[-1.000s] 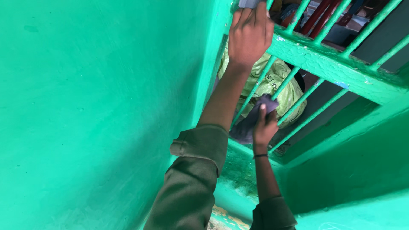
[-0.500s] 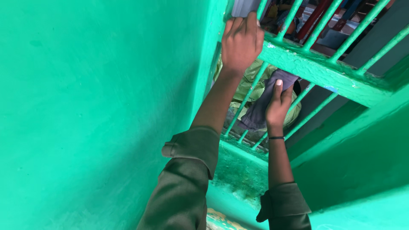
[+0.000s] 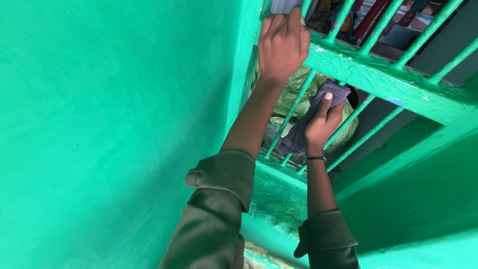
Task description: The person wipes the green metal bars of a window or opening using a dark cloth, cleaning multiple sections by moving the cloth up and down the bars.
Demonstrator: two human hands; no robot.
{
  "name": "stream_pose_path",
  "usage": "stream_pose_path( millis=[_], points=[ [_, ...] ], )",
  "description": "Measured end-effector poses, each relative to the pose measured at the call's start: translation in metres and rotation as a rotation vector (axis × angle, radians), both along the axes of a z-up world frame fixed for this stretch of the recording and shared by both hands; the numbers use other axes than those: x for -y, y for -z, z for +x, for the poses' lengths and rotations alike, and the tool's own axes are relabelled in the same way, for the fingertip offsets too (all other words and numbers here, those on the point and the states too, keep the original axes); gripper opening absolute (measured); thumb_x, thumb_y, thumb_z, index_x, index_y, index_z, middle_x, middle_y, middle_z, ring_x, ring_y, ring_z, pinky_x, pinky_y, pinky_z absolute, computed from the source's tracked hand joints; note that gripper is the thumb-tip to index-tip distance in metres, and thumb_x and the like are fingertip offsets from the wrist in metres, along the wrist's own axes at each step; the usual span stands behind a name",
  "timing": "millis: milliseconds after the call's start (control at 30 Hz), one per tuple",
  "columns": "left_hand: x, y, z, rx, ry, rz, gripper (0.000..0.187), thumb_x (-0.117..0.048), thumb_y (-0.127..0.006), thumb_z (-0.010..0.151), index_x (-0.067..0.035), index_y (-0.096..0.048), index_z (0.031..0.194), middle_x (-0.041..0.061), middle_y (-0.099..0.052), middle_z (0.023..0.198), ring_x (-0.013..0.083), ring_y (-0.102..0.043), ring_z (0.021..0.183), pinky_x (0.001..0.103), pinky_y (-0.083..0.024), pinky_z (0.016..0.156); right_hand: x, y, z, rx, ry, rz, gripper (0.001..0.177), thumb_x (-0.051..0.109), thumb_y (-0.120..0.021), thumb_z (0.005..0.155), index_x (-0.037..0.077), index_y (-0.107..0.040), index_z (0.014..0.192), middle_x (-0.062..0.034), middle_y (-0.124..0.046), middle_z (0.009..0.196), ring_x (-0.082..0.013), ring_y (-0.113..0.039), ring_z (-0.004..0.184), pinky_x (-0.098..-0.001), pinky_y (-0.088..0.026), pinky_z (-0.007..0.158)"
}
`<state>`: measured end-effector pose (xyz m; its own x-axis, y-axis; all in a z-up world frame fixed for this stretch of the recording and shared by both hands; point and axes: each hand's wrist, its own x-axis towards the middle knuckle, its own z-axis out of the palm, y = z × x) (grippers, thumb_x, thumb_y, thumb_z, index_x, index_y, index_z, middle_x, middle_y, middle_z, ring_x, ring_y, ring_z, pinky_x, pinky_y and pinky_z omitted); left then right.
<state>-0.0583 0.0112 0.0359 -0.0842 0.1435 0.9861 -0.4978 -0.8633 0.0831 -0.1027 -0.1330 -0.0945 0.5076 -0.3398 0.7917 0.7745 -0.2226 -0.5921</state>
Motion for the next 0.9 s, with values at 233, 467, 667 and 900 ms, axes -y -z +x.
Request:
stream_pose_path(
  millis=[233, 467, 667, 900],
  points=[
    [-0.002, 0.003, 0.003, -0.048, -0.027, -0.013, 0.025, -0.013, -0.058, 0.095, -0.003, -0.066, 0.117, 0.011, -0.067, 0.08, 0.0266, -0.063, 0.084, 0.042, -0.051, 0.092, -0.006, -0.006, 0.0, 0.016, 0.09, -0.003, 0.039, 0.027, -0.05, 0.114, -0.009, -0.058, 0.127, -0.0173, -0.071, 0.113, -0.0205, -0.065, 0.102, -0.036, -0.051, 0.097],
    [-0.003, 0.003, 0.005, -0.067, -0.01, -0.026, 0.031, -0.015, -0.057, 0.095, -0.003, -0.064, 0.122, 0.01, -0.07, 0.086, 0.0265, -0.064, 0.088, 0.041, -0.051, 0.097, -0.007, -0.01, -0.007, 0.035, 0.094, -0.021, 0.039, 0.027, -0.051, 0.113, -0.009, -0.059, 0.128, -0.0173, -0.071, 0.11, -0.0228, -0.066, 0.099, -0.0371, -0.052, 0.093],
    [-0.006, 0.003, 0.002, -0.075, 0.012, -0.037, 0.034, -0.016, -0.056, 0.095, -0.003, -0.063, 0.126, 0.01, -0.072, 0.086, 0.026, -0.067, 0.088, 0.041, -0.052, 0.096, -0.014, -0.005, -0.006, 0.035, 0.19, -0.032, 0.04, 0.027, -0.051, 0.113, -0.009, -0.058, 0.129, -0.022, -0.072, 0.107, -0.0314, -0.068, 0.096, -0.0409, -0.052, 0.091],
    [-0.02, -0.011, -0.028, -0.292, 0.003, 0.11, 0.04, -0.012, -0.06, 0.096, -0.002, -0.058, 0.135, 0.016, -0.073, 0.103, 0.0313, -0.067, 0.101, 0.043, -0.05, 0.1, -0.013, -0.016, -0.01, 0.107, 0.249, -0.06, 0.043, 0.027, -0.051, 0.114, -0.011, -0.054, 0.134, -0.0262, -0.07, 0.114, -0.0371, -0.068, 0.102, -0.0442, -0.051, 0.094]
  ],
)
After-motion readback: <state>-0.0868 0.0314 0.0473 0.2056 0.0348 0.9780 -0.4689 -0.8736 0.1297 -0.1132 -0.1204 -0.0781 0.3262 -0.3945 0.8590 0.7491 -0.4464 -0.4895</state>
